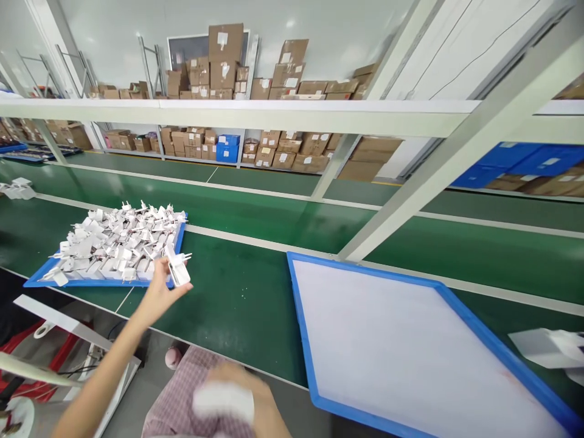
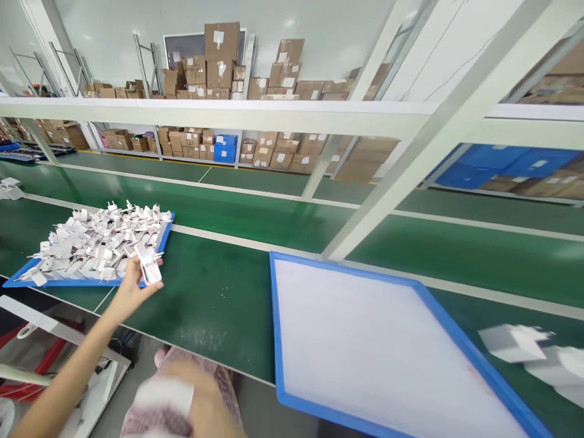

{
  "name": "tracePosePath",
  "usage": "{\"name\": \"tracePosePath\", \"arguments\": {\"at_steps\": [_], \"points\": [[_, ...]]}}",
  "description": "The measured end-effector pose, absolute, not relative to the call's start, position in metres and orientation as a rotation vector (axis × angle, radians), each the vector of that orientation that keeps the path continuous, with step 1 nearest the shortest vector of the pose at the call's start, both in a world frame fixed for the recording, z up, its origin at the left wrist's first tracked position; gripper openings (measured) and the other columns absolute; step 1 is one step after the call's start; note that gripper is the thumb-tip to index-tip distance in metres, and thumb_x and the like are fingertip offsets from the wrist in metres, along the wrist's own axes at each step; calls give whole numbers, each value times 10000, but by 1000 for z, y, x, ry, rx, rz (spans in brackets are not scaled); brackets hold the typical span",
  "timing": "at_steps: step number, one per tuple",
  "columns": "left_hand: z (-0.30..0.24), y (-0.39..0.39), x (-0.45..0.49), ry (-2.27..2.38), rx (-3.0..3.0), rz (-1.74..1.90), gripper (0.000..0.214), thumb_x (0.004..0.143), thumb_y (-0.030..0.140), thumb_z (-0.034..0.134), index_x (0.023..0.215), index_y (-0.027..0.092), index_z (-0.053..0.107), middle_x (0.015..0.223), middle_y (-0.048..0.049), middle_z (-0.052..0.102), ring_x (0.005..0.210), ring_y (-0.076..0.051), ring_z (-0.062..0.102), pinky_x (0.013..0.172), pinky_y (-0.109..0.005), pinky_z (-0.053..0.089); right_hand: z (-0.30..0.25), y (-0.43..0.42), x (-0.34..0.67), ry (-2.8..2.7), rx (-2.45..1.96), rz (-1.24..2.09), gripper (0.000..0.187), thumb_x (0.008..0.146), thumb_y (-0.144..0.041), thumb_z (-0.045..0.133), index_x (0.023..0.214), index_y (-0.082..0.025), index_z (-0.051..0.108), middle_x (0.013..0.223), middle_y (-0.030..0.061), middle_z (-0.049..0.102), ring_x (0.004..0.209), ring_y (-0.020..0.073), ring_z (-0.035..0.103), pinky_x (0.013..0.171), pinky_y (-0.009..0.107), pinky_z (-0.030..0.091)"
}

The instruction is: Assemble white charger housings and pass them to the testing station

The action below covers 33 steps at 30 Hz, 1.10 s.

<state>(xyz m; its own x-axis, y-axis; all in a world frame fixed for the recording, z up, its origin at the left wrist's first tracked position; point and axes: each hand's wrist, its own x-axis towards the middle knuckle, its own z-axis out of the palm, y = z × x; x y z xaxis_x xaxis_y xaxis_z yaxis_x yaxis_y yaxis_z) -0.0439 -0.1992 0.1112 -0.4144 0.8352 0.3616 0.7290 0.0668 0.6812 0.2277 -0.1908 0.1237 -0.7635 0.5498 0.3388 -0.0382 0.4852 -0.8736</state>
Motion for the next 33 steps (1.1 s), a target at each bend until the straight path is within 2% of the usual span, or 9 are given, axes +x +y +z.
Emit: {"name": "tracePosePath", "arguments": {"at_steps": [2, 5, 8, 11, 15, 20, 23, 25, 33], "points": [[82, -201, 2, 2091, 1233, 1591, 588, 771, 430, 673, 1184, 193, 327, 1111, -104, 544, 939, -214, 603, 856, -358, 514, 106, -182, 211, -2050, -502, 1257, 355, 912, -298, 614, 1262, -319, 561, 1241, 55, 582, 1135, 245, 569, 949, 416, 515], [44, -203, 65, 2064, 936, 1652, 594, 786, 402, 657, 1206, 197, 290, 986, -61, 537, 748, -178, 592, 697, -339, 533, 73, -174, 198, -1914, -697, 1192, 432, 863, -188, 587, 1284, -270, 532, 1225, 69, 571, 1093, 229, 584, 944, 391, 511], [28, -208, 99, 2061, 945, 1550, 630, 794, 313, 643, 1286, 210, 262, 1127, -114, 512, 957, -241, 596, 819, -415, 528, 45, -167, 200, -1878, -859, 1084, 376, 816, -143, 578, 1184, -217, 602, 1187, 89, 594, 1003, 221, 607, 856, 350, 535], [30, -217, 103, 2025, 1142, 1401, 557, 764, 183, 604, 1262, 206, 356, 1224, -136, 464, 1177, -301, 488, 982, -503, 437, 32, -161, 205, -1891, -887, 1030, 293, 833, -149, 562, 1108, -211, 638, 1132, 89, 627, 987, 230, 608, 870, 371, 528], [40, -226, 85, 1903, 1269, 1292, 394, 803, 143, 528, 1185, 199, 451, 1162, -111, 485, 1113, -264, 523, 991, -487, 430, 30, -152, 207, -1922, -812, 1037, 258, 886, -176, 547, 1126, -228, 628, 1109, 78, 636, 972, 222, 608, 883, 372, 521], [49, -223, 62, 1571, 1192, 1383, 652, 744, 252, 753, 1326, 234, 460, 1363, -127, 470, 1275, -282, 459, 1071, -439, 388, 33, -147, 210, -1976, -745, 1106, 271, 877, -139, 529, 1124, -225, 600, 1078, 66, 617, 914, 199, 614, 839, 325, 527], [45, -215, 65, 1442, 986, 1665, 303, 800, 295, 727, 1063, 206, 605, 1145, -91, 603, 1112, -248, 592, 975, -376, 466, 34, -147, 210, -2006, -749, 1125, 245, 878, -122, 520, 1094, -221, 582, 1069, 62, 600, 845, 180, 606, 789, 300, 529], [39, -211, 75, 1432, 872, 1828, 168, 863, 328, 655, 939, 209, 564, 1089, -59, 596, 1028, -221, 641, 886, -344, 516, 33, -147, 210, -2048, -760, 1126, 244, 877, -105, 511, 1090, -215, 559, 1091, 66, 584, 804, 169, 596, 755, 292, 528], [24, -211, 109, 1394, 439, 2142, 259, 832, 368, 704, 915, 205, 521, 1257, -84, 603, 1186, -269, 602, 978, -397, 490, 36, -148, 212, -2281, -762, 934, 383, 937, -109, 435, 1305, -217, 447, 1193, 117, 533, 865, 219, 617, 740, 351, 541]]}}
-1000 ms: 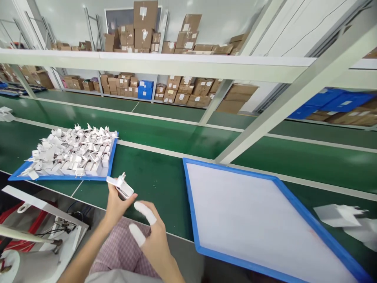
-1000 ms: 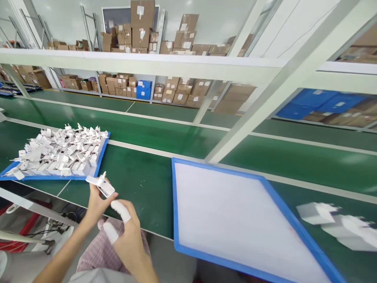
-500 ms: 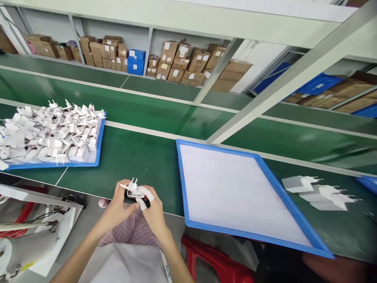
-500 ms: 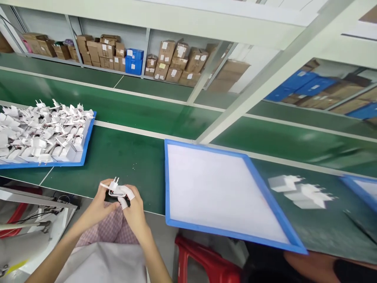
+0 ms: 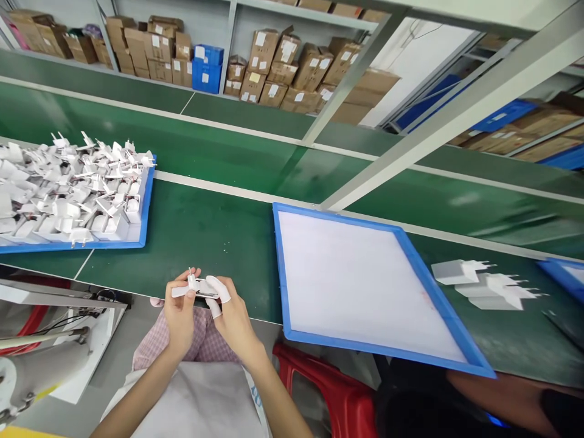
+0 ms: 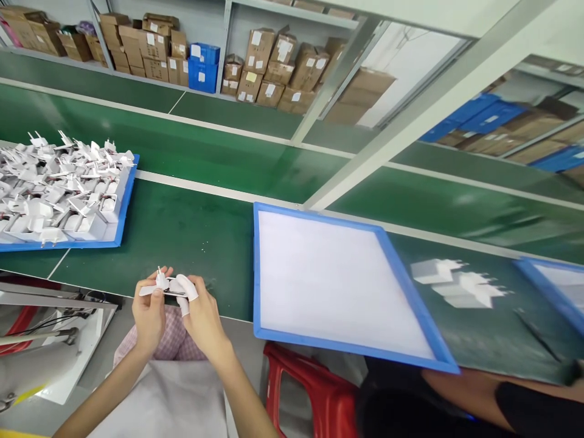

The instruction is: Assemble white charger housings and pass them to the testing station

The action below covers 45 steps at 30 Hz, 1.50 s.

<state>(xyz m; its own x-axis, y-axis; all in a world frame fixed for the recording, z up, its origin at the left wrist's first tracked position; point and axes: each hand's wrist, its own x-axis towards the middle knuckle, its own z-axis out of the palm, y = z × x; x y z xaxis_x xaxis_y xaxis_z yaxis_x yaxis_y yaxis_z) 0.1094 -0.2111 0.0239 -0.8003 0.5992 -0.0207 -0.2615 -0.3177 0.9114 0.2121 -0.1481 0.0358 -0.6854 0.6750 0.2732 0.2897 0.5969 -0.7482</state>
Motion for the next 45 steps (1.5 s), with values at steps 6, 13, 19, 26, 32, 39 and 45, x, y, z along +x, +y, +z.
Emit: {"name": "tracePosePath", "arguments": {"at_steps": [6, 13, 19, 26, 32, 39, 45], "points": [[27, -211, 115, 1466, 398, 2114, 311, 829, 421, 701, 895, 221, 472, 1141, -102, 690, 1185, -249, 601, 986, -375, 448, 45, -144, 211, -2292, -752, 995, 387, 911, -47, 410, 1215, -249, 539, 1208, 86, 521, 877, 215, 600, 766, 364, 526], [25, -211, 115, 1426, 368, 2111, 313, 829, 410, 703, 906, 225, 463, 1133, -98, 700, 1192, -240, 600, 994, -363, 428, 45, -141, 207, -2111, -697, 1246, 335, 880, -32, 467, 1142, -229, 537, 1119, 66, 483, 974, 192, 562, 876, 340, 497], [25, -211, 116, 1392, 420, 2134, 290, 858, 393, 673, 933, 229, 447, 1226, -115, 667, 1222, -227, 583, 985, -358, 440, 43, -142, 209, -2259, -709, 1139, 420, 897, -56, 469, 1262, -246, 550, 1146, 80, 495, 921, 199, 560, 826, 339, 510], [25, -212, 120, 1478, 406, 2107, 303, 852, 410, 676, 925, 235, 439, 1229, -115, 663, 1234, -241, 575, 1018, -392, 435, 47, -137, 204, -2212, -681, 1148, 340, 901, -67, 461, 1160, -238, 601, 1132, 80, 526, 1049, 224, 550, 901, 363, 506], [23, -213, 117, 1428, 438, 2135, 282, 864, 370, 672, 919, 233, 431, 1146, -99, 697, 1222, -251, 585, 1042, -425, 414, 32, -137, 208, -2049, -683, 1124, 336, 916, -153, 536, 1239, -245, 517, 1141, 71, 574, 881, 178, 609, 784, 308, 546], [18, -222, 113, 1450, 593, 2132, 291, 852, 291, 689, 898, 238, 407, 1166, -97, 683, 1210, -252, 592, 980, -412, 462, 16, -146, 210, -2035, -730, 952, 276, 956, -186, 542, 1225, -244, 542, 1174, 85, 609, 1039, 203, 628, 901, 333, 539], [14, -242, 94, 1422, 965, 2045, 314, 922, 366, 568, 1192, 257, 449, 1169, -116, 681, 1199, -268, 590, 1015, -478, 450, 27, -140, 210, -2106, -694, 1005, 227, 940, -175, 541, 1160, -228, 552, 1118, 85, 625, 927, 192, 647, 807, 323, 566]]}}
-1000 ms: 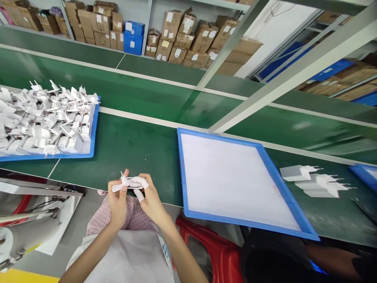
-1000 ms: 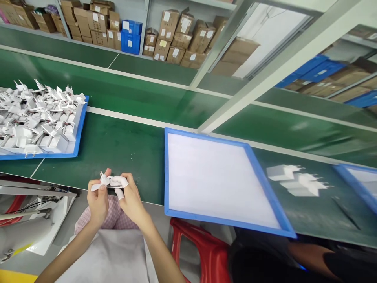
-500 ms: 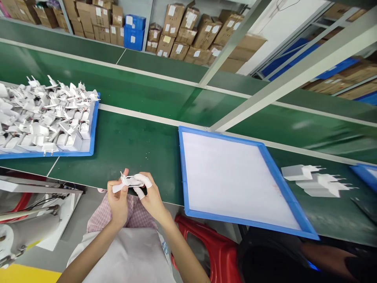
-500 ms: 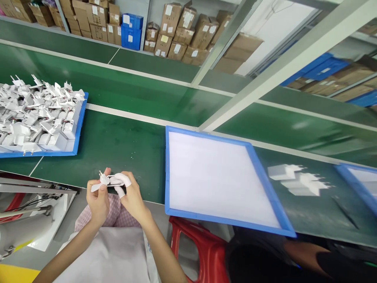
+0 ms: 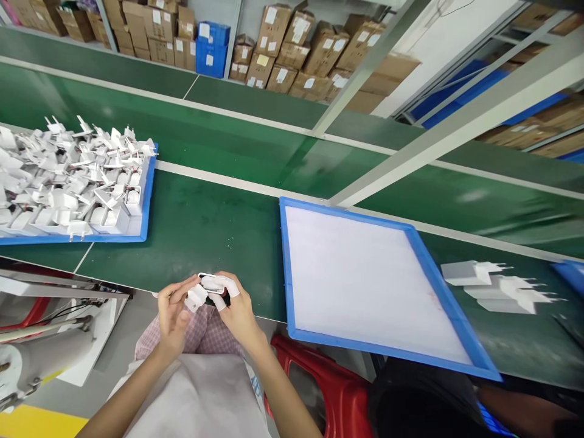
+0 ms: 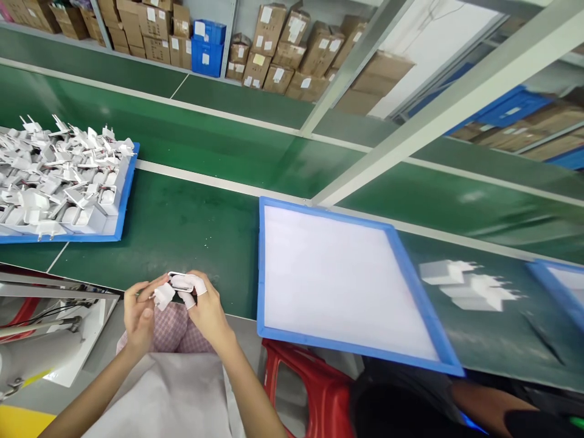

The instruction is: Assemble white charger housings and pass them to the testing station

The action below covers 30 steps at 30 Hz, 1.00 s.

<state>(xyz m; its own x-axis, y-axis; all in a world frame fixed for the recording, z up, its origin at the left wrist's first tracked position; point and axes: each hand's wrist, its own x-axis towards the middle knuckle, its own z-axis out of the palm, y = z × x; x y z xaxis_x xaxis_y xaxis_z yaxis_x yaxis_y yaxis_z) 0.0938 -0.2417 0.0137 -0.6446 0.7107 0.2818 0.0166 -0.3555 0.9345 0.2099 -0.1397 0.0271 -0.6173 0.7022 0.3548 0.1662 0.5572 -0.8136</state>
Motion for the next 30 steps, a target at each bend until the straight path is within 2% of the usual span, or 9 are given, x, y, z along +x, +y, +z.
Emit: {"name": "tracePosePath", "arguments": {"at_steps": [3, 6, 10, 12, 15, 19, 22, 25, 30], "points": [[23, -246, 69, 1607, 1328, 1827, 364, 934, 216, 511, 1293, 267, 474, 1104, -96, 697, 1139, -242, 589, 979, -441, 458, 26, -138, 210, -2101, -684, 1034, 354, 915, -159, 566, 1255, -235, 507, 1188, 102, 623, 962, 206, 650, 831, 352, 567], [41, -244, 42, 1727, 1812, 1485, 361, 879, 181, 577, 1225, 281, 595, 1101, -101, 667, 1061, -258, 573, 913, -433, 485, 18, -139, 211, -2067, -754, 1089, 556, 889, -149, 600, 1396, -250, 396, 1237, 111, 624, 902, 204, 667, 834, 378, 576], [63, -237, 19, 1673, 2173, 1052, 327, 871, 143, 576, 1154, 292, 641, 1107, -92, 651, 985, -229, 604, 839, -361, 513, 8, -141, 211, -2037, -769, 1121, 588, 900, -185, 607, 1427, -251, 355, 1213, 105, 642, 965, 219, 665, 890, 405, 561], [70, -231, 17, 1651, 2239, 1017, 263, 885, 149, 572, 1113, 260, 639, 981, -72, 670, 868, -194, 618, 750, -300, 507, 9, -141, 211, -2030, -762, 1127, 596, 902, -198, 606, 1435, -255, 346, 1211, 98, 641, 974, 219, 661, 899, 408, 555], [76, -221, 26, 1751, 2135, 1162, 41, 884, 215, 594, 909, 216, 627, 717, -15, 603, 643, -151, 550, 600, -260, 442, 17, -140, 212, -1996, -732, 1121, 465, 928, -206, 556, 1374, -260, 436, 1193, 90, 639, 975, 216, 653, 884, 403, 553], [82, -208, 50, 2086, 1732, 1236, 252, 845, 282, 565, 641, 218, 432, 547, 46, 454, 489, -113, 437, 497, -236, 333, 31, -138, 216, -1857, -653, 1053, 243, 980, -250, 465, 1199, -259, 567, 1184, 99, 623, 1093, 249, 609, 911, 455, 533], [84, -201, 63, 2268, 1529, 1132, 294, 819, 304, 541, 626, 226, 335, 490, 68, 378, 421, -108, 358, 463, -240, 248, 42, -133, 219, -1970, -519, 1008, 231, 945, -285, 572, 1176, -269, 577, 1258, 104, 594, 1142, 265, 589, 930, 469, 527], [86, -194, 68, 2327, 1421, 1041, 318, 839, 324, 521, 627, 234, 302, 456, 67, 354, 380, -122, 326, 458, -255, 201, 51, -128, 219, -2116, -414, 979, 265, 946, -267, 584, 1211, -282, 569, 1264, 102, 592, 1131, 257, 601, 920, 450, 542], [94, -192, 64, 2189, 1342, 927, 283, 930, 426, 433, 713, 244, 424, 466, 46, 459, 401, -176, 435, 478, -271, 237, 55, -125, 211, -2200, -437, 943, 432, 929, -213, 613, 1341, -264, 496, 1183, 100, 628, 1091, 245, 620, 922, 409, 552]]}}
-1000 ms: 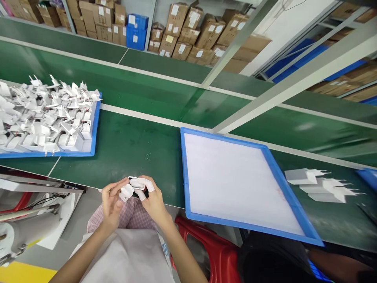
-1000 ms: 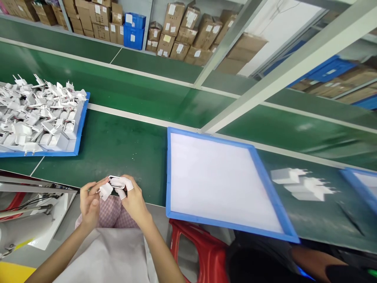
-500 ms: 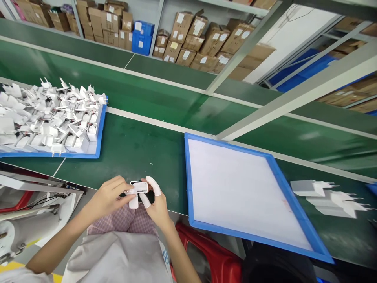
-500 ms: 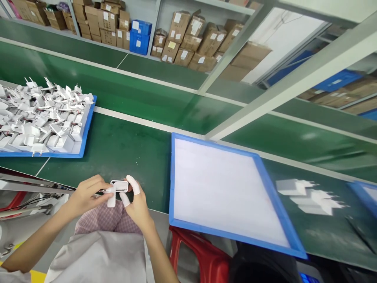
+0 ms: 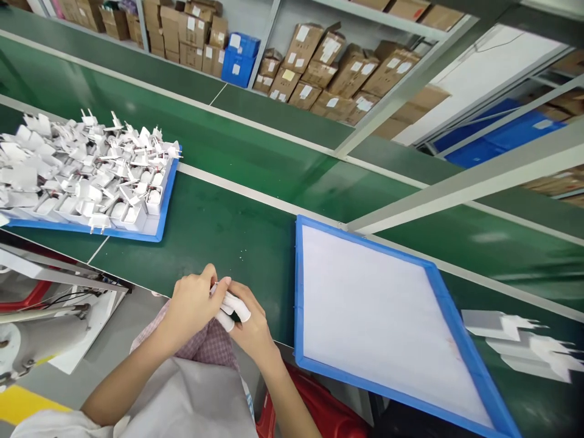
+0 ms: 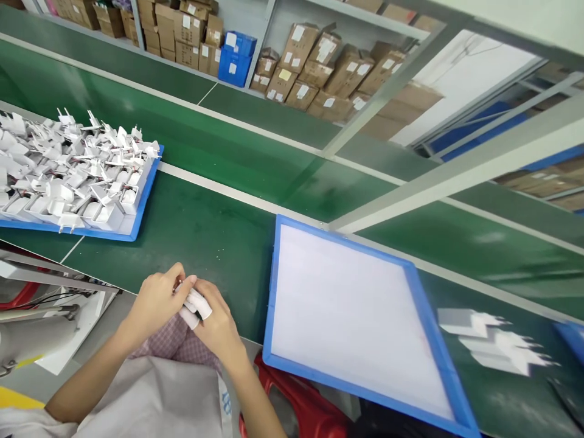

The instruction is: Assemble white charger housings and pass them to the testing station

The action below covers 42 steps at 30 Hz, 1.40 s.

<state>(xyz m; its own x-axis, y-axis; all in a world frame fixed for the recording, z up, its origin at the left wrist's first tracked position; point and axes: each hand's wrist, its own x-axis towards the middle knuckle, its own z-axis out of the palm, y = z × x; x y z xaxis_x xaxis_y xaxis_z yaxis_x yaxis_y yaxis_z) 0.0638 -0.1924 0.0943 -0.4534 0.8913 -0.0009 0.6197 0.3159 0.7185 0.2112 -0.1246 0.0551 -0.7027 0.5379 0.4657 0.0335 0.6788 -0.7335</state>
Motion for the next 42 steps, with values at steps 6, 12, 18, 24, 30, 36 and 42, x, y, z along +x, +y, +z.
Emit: {"name": "tracePosePath", "arguments": {"at_steps": [6, 12, 18, 24, 30, 36, 42], "points": [[83, -213, 46, 1931, 1417, 879, 419, 770, 350, 702, 1133, 259, 513, 995, -27, 617, 698, -200, 608, 602, -271, 410, 50, -113, 207, -2167, -450, 1072, 250, 933, -183, 592, 1170, -258, 605, 1093, 69, 669, 970, 212, 666, 846, 366, 573], [59, -204, 30, 1598, 1461, 871, 105, 837, 170, 591, 912, 245, 589, 918, 17, 622, 720, -155, 576, 639, -246, 389, 49, -107, 208, -2181, -342, 1116, 363, 914, -146, 612, 1245, -292, 581, 1064, 62, 679, 947, 219, 660, 814, 384, 573], [63, -197, 26, 1540, 1403, 877, 163, 810, 139, 603, 947, 226, 621, 964, 21, 634, 796, -139, 587, 712, -240, 414, 50, -108, 211, -2276, -262, 961, 488, 935, -116, 565, 1394, -256, 477, 1128, 109, 660, 989, 242, 644, 817, 396, 589], [69, -194, 11, 1177, 1163, 793, 517, 781, 401, 725, 1245, 214, 593, 950, -44, 660, 652, -131, 584, 571, -231, 445, 46, -105, 216, -2380, -215, 853, 465, 988, -252, 518, 1439, -204, 418, 1190, 155, 628, 1053, 285, 593, 811, 451, 573], [64, -197, 18, 1022, 647, 937, 547, 864, 546, 618, 1240, 149, 612, 915, -104, 721, 710, -199, 705, 687, -304, 577, 55, -115, 212, -2345, -457, 848, 216, 964, -196, 528, 1149, -255, 621, 1098, 78, 686, 873, 241, 567, 731, 410, 498], [67, -200, 28, 1150, 625, 1006, 607, 835, 595, 627, 1212, 119, 629, 977, -129, 727, 750, -223, 725, 712, -315, 594, 55, -124, 209, -1586, -1000, 1886, 270, 870, -351, 657, 1087, -224, 558, 934, 37, 633, 600, 123, 551, 494, 233, 443], [75, -195, 18, 1046, 641, 926, 557, 836, 506, 671, 1258, 147, 612, 1085, -128, 715, 858, -230, 722, 815, -341, 592, 60, -115, 205, -1471, -1142, 2235, 342, 797, -446, 726, 941, -192, 547, 636, -36, 540, 499, 112, 502, 441, 232, 497]]}}
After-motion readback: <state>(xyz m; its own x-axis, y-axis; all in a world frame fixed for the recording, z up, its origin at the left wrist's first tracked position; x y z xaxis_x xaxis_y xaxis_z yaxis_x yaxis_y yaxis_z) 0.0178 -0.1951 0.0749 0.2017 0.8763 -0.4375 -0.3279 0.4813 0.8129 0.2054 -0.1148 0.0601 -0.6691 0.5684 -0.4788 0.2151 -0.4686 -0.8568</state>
